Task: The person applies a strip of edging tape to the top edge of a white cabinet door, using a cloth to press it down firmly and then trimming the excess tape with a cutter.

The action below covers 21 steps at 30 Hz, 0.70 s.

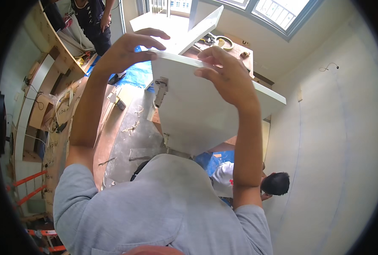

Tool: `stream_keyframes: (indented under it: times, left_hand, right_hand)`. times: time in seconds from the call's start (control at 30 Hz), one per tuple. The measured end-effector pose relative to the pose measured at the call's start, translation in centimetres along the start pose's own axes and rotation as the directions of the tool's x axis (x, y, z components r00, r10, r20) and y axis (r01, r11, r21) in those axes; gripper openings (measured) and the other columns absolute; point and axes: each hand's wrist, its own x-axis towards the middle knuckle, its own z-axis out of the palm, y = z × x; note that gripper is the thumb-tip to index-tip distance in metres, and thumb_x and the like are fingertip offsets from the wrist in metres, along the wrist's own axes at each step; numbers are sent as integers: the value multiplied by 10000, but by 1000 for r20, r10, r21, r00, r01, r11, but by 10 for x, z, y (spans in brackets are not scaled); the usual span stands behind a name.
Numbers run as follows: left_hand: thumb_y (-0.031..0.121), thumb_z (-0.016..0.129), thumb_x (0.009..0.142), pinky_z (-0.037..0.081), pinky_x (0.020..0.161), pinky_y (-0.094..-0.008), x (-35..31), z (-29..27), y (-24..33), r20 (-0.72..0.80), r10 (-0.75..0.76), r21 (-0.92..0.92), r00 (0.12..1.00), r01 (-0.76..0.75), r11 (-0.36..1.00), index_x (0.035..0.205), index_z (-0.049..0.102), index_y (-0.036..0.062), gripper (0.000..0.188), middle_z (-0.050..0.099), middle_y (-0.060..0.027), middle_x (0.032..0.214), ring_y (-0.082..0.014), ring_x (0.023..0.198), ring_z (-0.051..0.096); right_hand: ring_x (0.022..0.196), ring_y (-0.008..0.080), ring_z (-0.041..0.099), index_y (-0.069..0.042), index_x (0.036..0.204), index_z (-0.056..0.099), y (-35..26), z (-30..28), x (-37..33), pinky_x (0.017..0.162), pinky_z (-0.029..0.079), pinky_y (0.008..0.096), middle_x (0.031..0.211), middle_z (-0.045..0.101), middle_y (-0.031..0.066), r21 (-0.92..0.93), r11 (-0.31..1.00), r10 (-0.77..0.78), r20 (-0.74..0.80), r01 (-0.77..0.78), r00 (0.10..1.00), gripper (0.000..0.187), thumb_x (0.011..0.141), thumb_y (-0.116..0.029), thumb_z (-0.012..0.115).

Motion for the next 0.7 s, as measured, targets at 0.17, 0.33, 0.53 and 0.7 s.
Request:
stream_keyframes:
  times: [0.17, 0.33, 0.53, 0.7]
  left_hand:
    - [154, 759, 966, 584, 934, -313, -24, -1, -10, -27, -99, -245, 995, 89, 966, 1231, 735, -30, 324, 753, -97, 1201, -172, 1053, 702]
    - [151, 779, 983, 550, 831, -254, -21, 24, -23, -32, -216, -427, 976, 182, 886, 1176, 758, 20, 235, 749, -43, 1010, -88, 925, 670]
    - [75, 783, 932, 506, 849, -294, -8, 32, -18, -14, -280, -490, 960, 237, 839, 1041, 744, 8, 133, 708, -37, 992, -109, 966, 619]
    - [21, 757, 916, 475, 836, -302, -6, 34, -31, 9, -218, -566, 976, 185, 803, 962, 726, 13, 56, 685, -51, 970, -119, 925, 601]
  right_hand:
    - [1038, 336, 739, -50, 1128, 709, -18, 31, 16, 938, 540, 448, 1104, 772, 159, 10, 977, -213, -3, 213, 977, 283, 936, -253, 755]
    - [1032, 353, 723, -61, 1125, 709, -32, 55, 31, 939, 531, 455, 1054, 765, 175, -65, 995, -68, 89, 74, 994, 225, 936, -184, 723]
    - [1001, 329, 725, -60, 1083, 701, -30, 59, 40, 924, 521, 455, 1004, 767, 151, -67, 991, 117, 41, -114, 992, 246, 877, -180, 766]
    - [984, 331, 713, -43, 1032, 676, -36, 67, 35, 902, 515, 470, 955, 756, 128, -124, 973, 191, -52, -196, 980, 252, 845, -168, 789]
